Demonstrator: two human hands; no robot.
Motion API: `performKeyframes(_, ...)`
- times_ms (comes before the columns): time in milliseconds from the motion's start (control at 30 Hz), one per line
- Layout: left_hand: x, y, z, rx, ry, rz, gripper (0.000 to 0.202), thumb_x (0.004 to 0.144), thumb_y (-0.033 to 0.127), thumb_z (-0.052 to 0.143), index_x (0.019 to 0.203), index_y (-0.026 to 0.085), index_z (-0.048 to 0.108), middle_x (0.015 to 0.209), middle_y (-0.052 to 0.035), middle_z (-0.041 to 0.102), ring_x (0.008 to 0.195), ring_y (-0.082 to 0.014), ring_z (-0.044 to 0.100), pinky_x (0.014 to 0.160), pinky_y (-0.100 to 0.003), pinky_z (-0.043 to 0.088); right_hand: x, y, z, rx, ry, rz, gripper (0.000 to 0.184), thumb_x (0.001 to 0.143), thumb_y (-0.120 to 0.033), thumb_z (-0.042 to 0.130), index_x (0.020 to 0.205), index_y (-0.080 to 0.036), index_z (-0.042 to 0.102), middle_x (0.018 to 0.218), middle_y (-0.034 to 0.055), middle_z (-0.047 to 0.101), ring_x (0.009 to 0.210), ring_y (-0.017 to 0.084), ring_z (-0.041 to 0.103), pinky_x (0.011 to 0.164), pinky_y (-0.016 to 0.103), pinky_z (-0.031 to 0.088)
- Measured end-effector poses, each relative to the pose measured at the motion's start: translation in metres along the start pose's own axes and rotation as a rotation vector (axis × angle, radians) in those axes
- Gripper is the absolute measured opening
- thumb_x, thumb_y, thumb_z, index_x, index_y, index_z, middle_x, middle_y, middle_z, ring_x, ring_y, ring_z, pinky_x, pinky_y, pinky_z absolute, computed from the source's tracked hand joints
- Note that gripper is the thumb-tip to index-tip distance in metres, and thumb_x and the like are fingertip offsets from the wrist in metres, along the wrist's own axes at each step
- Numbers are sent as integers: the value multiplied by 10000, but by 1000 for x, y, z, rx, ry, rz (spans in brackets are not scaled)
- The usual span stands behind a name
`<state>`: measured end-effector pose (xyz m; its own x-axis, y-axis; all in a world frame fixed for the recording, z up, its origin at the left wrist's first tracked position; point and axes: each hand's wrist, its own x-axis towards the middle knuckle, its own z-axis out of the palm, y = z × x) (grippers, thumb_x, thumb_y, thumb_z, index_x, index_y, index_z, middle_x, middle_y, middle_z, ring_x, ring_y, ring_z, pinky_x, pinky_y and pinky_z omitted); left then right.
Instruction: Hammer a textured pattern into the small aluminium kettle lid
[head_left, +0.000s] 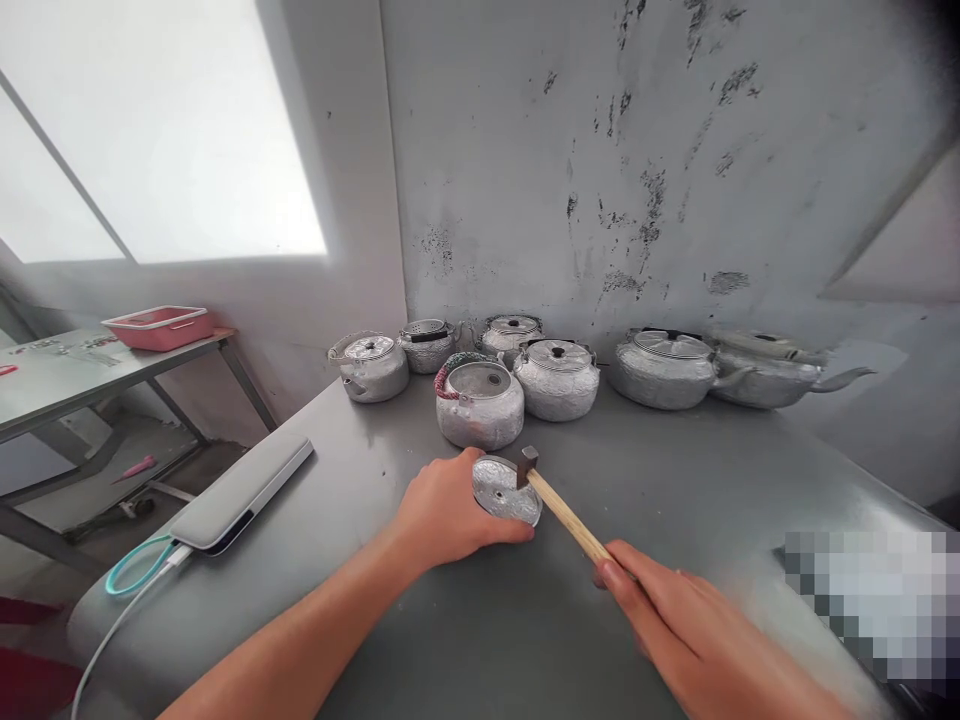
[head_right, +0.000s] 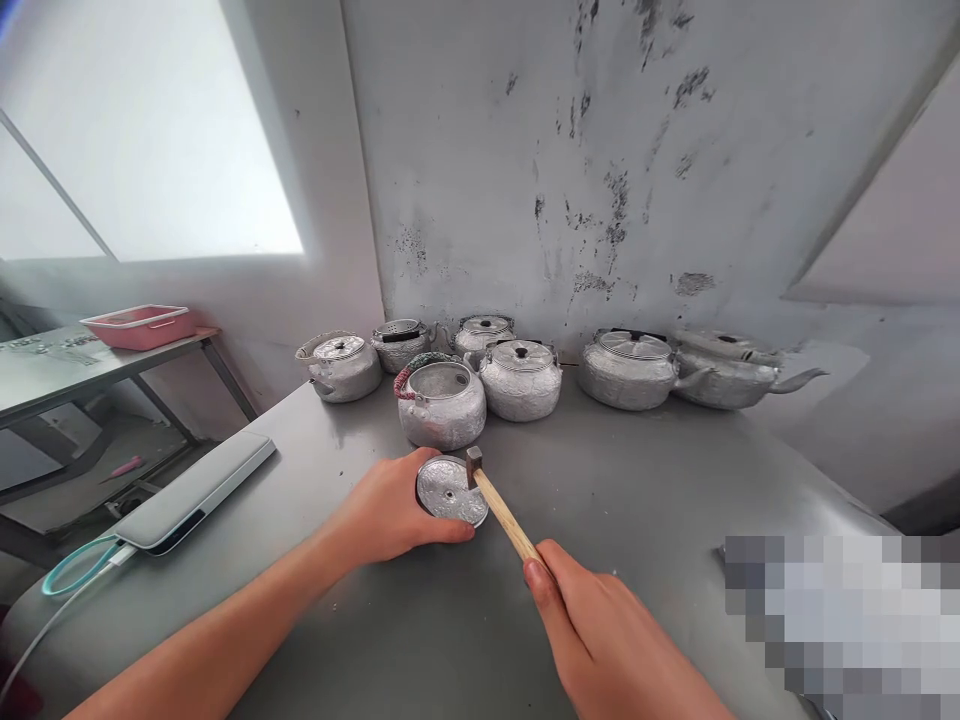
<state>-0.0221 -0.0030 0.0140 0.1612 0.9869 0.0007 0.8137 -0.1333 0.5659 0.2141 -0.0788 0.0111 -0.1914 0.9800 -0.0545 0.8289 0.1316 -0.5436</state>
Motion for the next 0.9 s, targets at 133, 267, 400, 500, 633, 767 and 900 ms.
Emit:
performKeyframes(133, 0, -1, 1, 8, 6, -4, 658, 539, 763, 728, 1014, 317, 643, 853, -2, 707, 830, -277, 676, 596, -298, 474, 0, 2, 0, -12, 11, -14, 410, 1010, -439, 263, 740, -287, 533, 637, 15, 647, 578, 215, 621, 553, 322, 438)
performKeyframes(267, 0, 0, 0, 2, 1, -13, 687, 532, 766, 725, 1050, 322, 645, 871, -4, 709, 857, -286, 673, 619, -308, 482, 1, 0, 1, -4, 8, -6, 403, 1012, -442, 269, 757, -289, 541, 663, 17, 665, 631, 223, 649, 574, 323, 451)
performKeyframes(400, 0, 0, 0, -3, 8, -2, 670, 547, 760, 721, 1043, 316, 647, 876, -8, 710, 855, -284, 675, 631, -310, 482, 1, 4, 4, -21, 35, -4, 395, 1009, -449, 289, 747, -291, 539, 653, 14, 662, 617, 224, 650, 571, 322, 448)
performKeyframes(500, 0, 0, 0, 6, 16, -3, 694, 530, 772, 724, 1039, 308, 643, 881, -16, 709, 863, -294, 673, 621, -310, 478, 0, 9, 6, -17, 56, -38, 372, 1003, -461, 310, 775, -292, 549, 692, 20, 679, 653, 225, 666, 584, 316, 458)
performKeyframes(633, 1, -1, 1, 5, 20, 10, 667, 547, 771, 715, 1025, 312, 639, 888, -13, 711, 871, -293, 673, 629, -309, 478, 1, 10, 6, -14, 36, -26, 408, 1002, -475, 286, 724, -293, 522, 630, 12, 657, 571, 216, 637, 538, 316, 452)
performKeyframes(767, 1, -3, 3, 18, 20, 12, 728, 527, 790, 715, 1062, 303, 631, 926, -33, 715, 917, -314, 672, 669, -321, 488, 2, 13, 0, 15, 111, -26, 376, 969, -534, 342, 802, -287, 572, 754, 43, 723, 696, 239, 687, 585, 319, 501)
performKeyframes(900, 2, -4, 4, 37, 35, 20, 806, 509, 798, 721, 1130, 299, 600, 963, -49, 708, 963, -331, 656, 699, -336, 493, 3, 19, -4, 52, 170, -64, 349, 951, -540, 381, 913, -274, 604, 812, 64, 744, 747, 253, 705, 584, 318, 520)
